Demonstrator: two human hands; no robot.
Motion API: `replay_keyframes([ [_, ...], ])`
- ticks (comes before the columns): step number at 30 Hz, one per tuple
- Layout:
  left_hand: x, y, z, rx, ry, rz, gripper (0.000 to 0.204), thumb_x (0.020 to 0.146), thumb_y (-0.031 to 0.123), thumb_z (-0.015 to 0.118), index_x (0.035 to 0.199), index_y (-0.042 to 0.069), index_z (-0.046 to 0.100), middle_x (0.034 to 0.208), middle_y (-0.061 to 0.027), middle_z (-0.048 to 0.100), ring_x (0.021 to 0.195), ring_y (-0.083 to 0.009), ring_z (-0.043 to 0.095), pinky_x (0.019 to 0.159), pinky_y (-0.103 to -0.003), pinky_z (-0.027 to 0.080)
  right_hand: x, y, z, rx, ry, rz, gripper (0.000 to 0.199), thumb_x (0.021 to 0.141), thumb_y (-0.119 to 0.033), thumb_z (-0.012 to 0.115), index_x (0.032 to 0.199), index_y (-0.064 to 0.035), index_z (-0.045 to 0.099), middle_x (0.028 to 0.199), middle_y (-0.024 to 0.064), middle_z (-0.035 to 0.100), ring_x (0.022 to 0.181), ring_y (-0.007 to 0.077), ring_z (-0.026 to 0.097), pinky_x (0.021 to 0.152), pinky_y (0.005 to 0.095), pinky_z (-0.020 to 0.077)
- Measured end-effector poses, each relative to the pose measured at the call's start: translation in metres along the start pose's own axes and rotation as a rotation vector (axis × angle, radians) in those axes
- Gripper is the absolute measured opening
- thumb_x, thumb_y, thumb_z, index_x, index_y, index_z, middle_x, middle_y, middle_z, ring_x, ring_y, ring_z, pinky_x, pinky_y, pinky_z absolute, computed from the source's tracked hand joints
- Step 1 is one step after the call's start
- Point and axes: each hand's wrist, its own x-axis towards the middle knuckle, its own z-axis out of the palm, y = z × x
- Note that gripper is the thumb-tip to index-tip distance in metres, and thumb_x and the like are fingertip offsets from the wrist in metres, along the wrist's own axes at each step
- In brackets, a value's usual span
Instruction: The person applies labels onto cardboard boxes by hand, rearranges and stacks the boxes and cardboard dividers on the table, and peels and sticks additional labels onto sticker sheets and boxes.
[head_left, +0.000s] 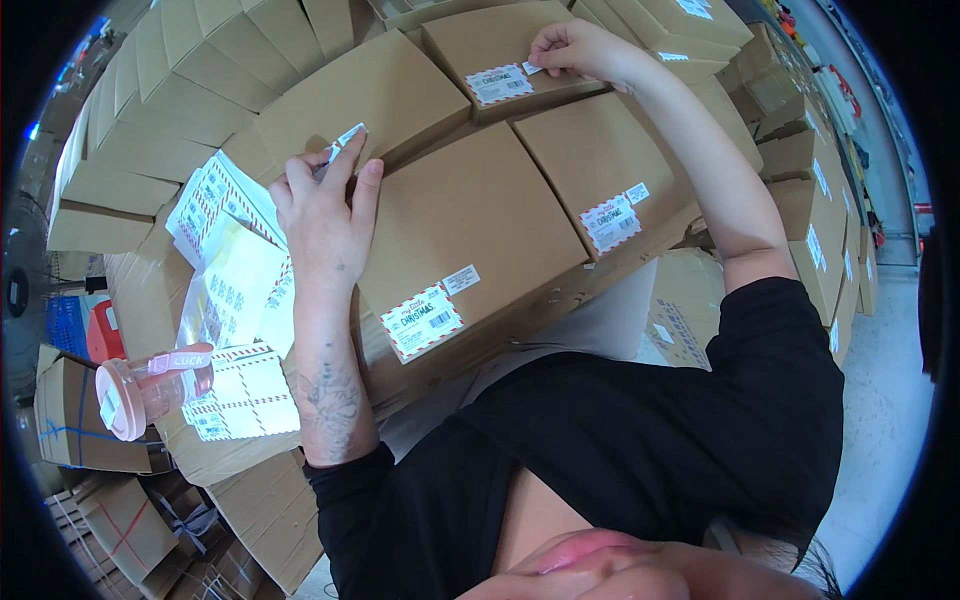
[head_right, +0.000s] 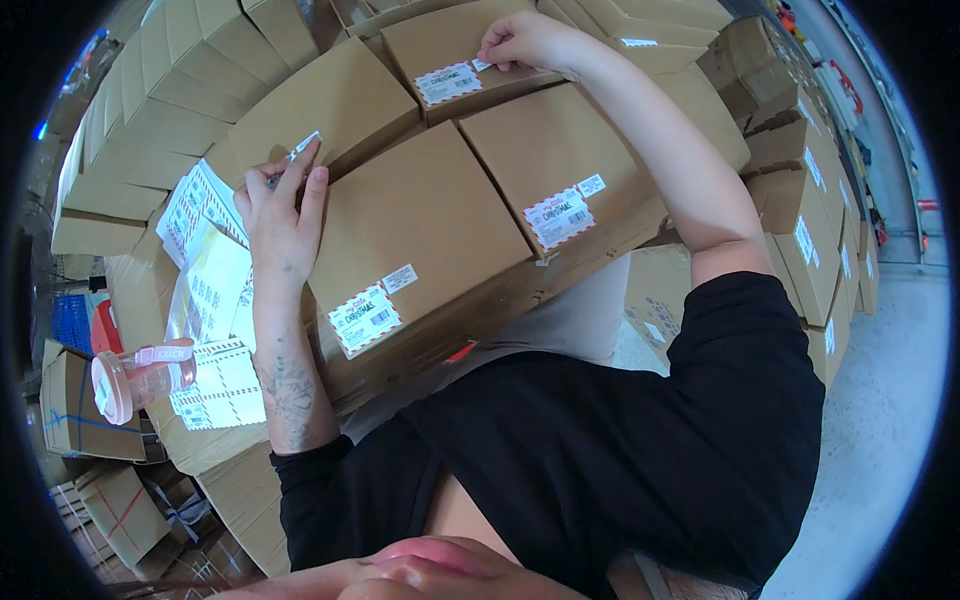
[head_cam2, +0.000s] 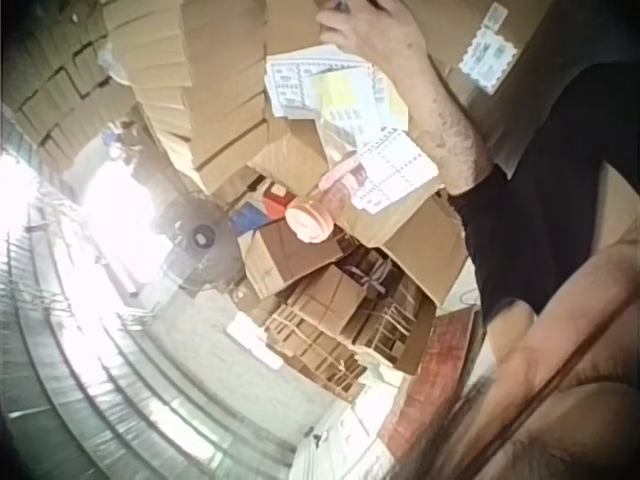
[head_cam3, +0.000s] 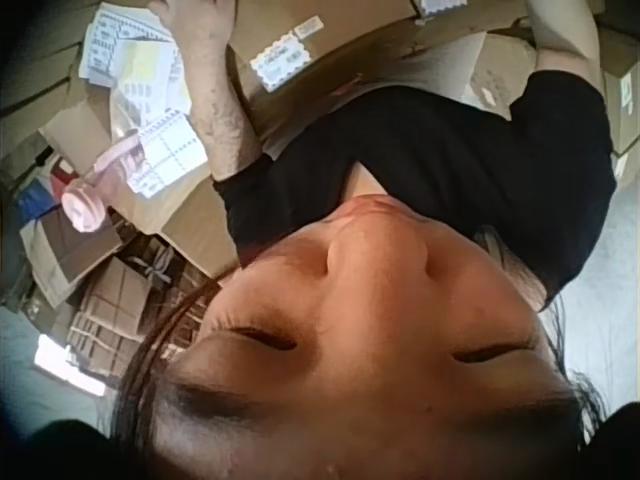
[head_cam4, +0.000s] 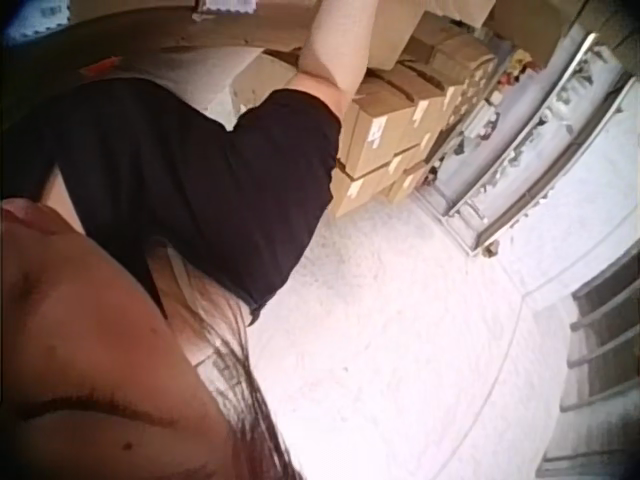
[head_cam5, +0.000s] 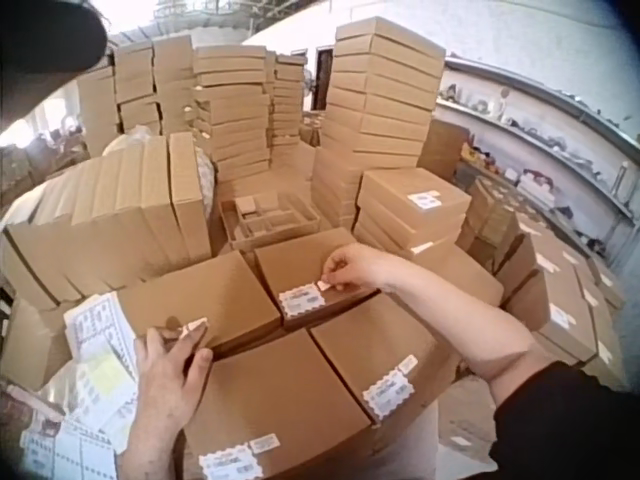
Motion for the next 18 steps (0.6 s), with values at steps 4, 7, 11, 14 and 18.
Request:
replay_keyframes([
  [4,0.000,0.000,-0.001,-0.002,-0.011,-0.004,0.035,0.093,0.040,0.062,0.126,0.026,0.067,0.116,-0.0117,0.053,0.108,-0.0337,0.045,0.097,-0.045,0.040,0.006,-0.002,0.000,-0.037,0.008,-0.036,0.016,0.090,-0.023,0.068,0.093,-0.0076,0.069,0.073,-0.0036,0.059,0.063,0.0018,0.046,0.052,0.0207,0.0311],
  [7,-0.001,0.001,-0.005,-0.002,-0.064,-0.022,0.036,0.097,0.039,0.056,0.130,0.026,0.064,0.118,-0.0142,0.052,0.111,-0.0342,0.042,0.102,-0.043,0.037,0.006,-0.003,0.002,-0.035,0.043,0.010,0.016,0.087,-0.015,0.072,0.096,-0.0022,0.072,0.077,0.0004,0.065,0.069,0.0063,0.056,0.061,0.0220,0.0439],
  [11,0.001,0.004,-0.005,-0.005,-0.068,-0.027,0.036,0.097,0.039,0.056,0.130,0.026,0.064,0.118,-0.0144,0.052,0.111,-0.0341,0.042,0.102,-0.043,0.037,0.014,0.011,0.002,0.020,0.033,-0.061,0.017,0.086,-0.016,0.073,0.096,-0.0019,0.072,0.077,0.0003,0.065,0.071,0.0070,0.058,0.064,0.0233,0.0468],
  [14,0.000,0.004,-0.005,0.002,-0.070,-0.033,0.036,0.097,0.039,0.056,0.130,0.026,0.064,0.118,-0.0146,0.051,0.111,-0.0340,0.041,0.102,-0.043,0.037,0.018,0.016,0.005,0.018,0.043,-0.058,0.016,0.086,-0.015,0.072,0.095,-0.0026,0.071,0.078,0.0009,0.065,0.070,0.0069,0.058,0.065,0.0232,0.0482],
  [18,0.002,0.004,-0.002,-0.020,-0.054,-0.028,0.036,0.096,0.040,0.058,0.128,0.026,0.065,0.118,-0.0143,0.051,0.111,-0.0348,0.042,0.101,-0.045,0.038,0.024,0.030,0.006,-0.217,0.071,-0.141,0.031,0.087,-0.028,0.072,0.106,-0.0038,0.066,0.084,0.0071,0.067,0.072,0.0149,0.062,0.070,0.0284,0.0524],
])
